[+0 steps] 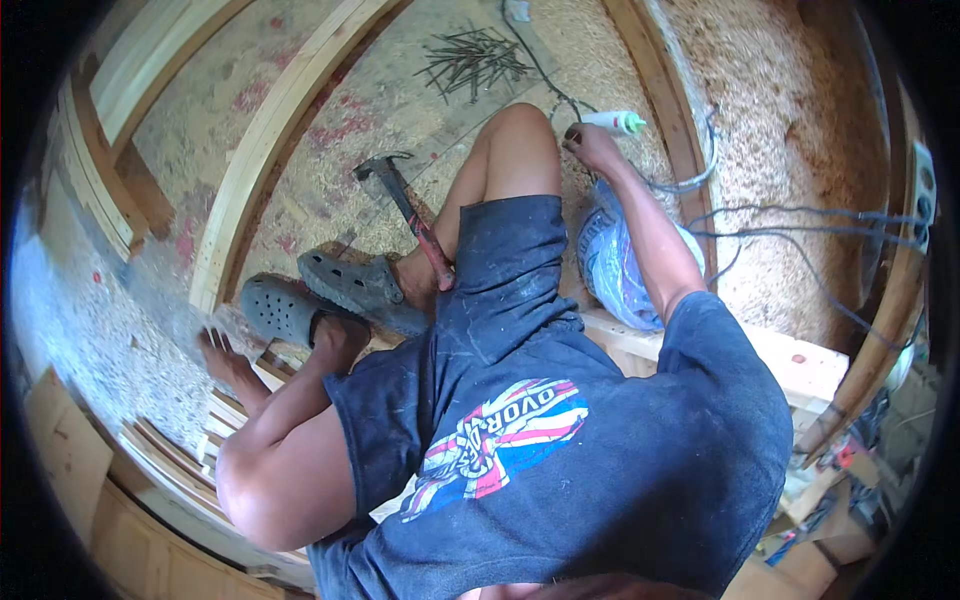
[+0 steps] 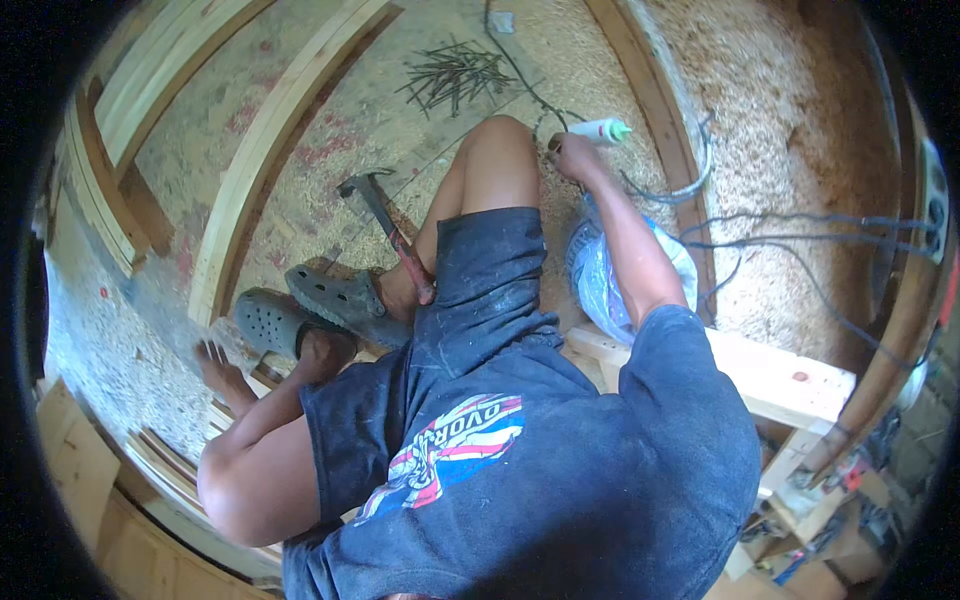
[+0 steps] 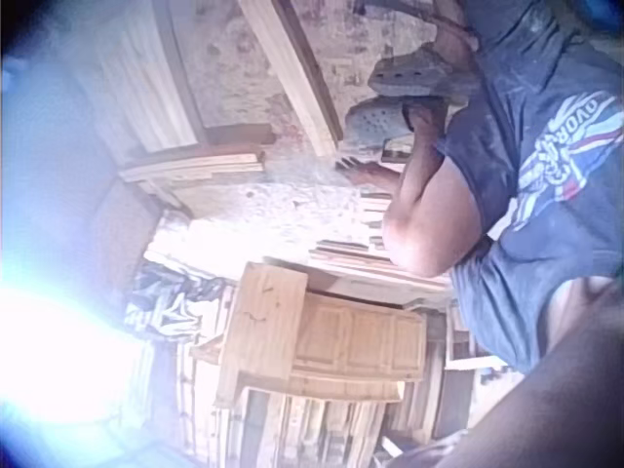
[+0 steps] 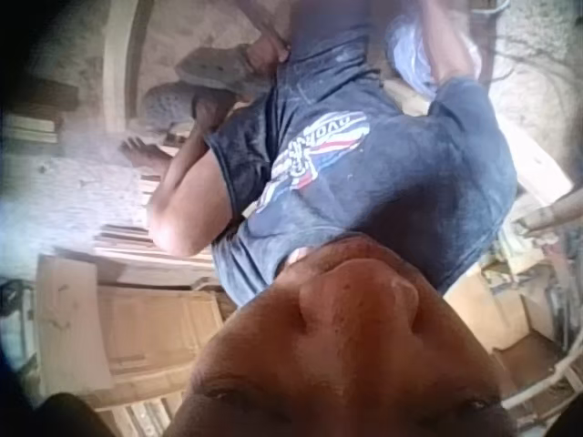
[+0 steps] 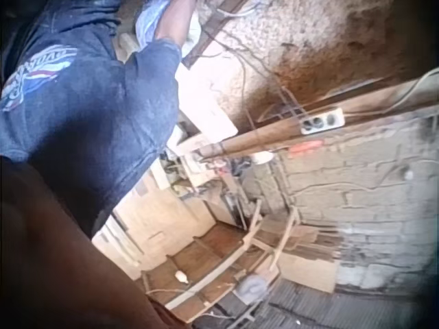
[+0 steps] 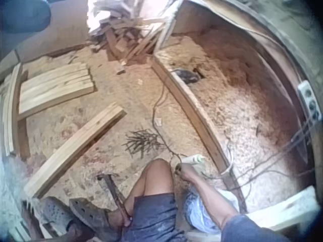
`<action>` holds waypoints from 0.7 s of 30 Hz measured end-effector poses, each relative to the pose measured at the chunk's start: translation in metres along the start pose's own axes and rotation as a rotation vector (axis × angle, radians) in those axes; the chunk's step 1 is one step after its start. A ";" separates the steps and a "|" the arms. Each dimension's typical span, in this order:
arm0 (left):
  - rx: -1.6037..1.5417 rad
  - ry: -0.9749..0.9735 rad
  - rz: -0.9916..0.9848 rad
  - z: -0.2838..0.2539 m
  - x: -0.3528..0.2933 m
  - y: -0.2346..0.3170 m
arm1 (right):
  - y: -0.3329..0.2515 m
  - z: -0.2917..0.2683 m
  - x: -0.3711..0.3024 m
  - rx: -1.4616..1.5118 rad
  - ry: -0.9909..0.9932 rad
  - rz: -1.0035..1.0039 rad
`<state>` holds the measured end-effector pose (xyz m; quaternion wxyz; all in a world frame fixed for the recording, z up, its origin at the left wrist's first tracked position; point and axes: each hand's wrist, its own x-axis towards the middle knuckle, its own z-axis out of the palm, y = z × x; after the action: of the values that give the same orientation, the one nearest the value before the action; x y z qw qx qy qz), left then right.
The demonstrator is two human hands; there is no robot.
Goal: The recorder is assembling a wooden frame using a hammer and nails, applying glue to joints.
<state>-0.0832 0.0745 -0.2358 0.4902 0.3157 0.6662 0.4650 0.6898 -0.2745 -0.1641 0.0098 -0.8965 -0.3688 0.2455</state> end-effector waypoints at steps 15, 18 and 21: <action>0.621 -0.223 -0.120 -0.019 -0.097 0.199 | -0.057 0.152 -0.126 0.474 0.095 0.261; 0.661 -0.341 -0.023 0.016 -0.109 0.231 | -0.062 0.143 -0.104 0.494 0.456 0.197; 0.668 -0.492 0.038 0.062 -0.114 0.224 | -0.061 0.121 -0.059 0.267 0.493 0.111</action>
<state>0.0036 0.0765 0.0075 0.4968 0.5715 0.6373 0.1429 0.5593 -0.2892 -0.2328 0.2035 -0.9388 -0.2699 0.0667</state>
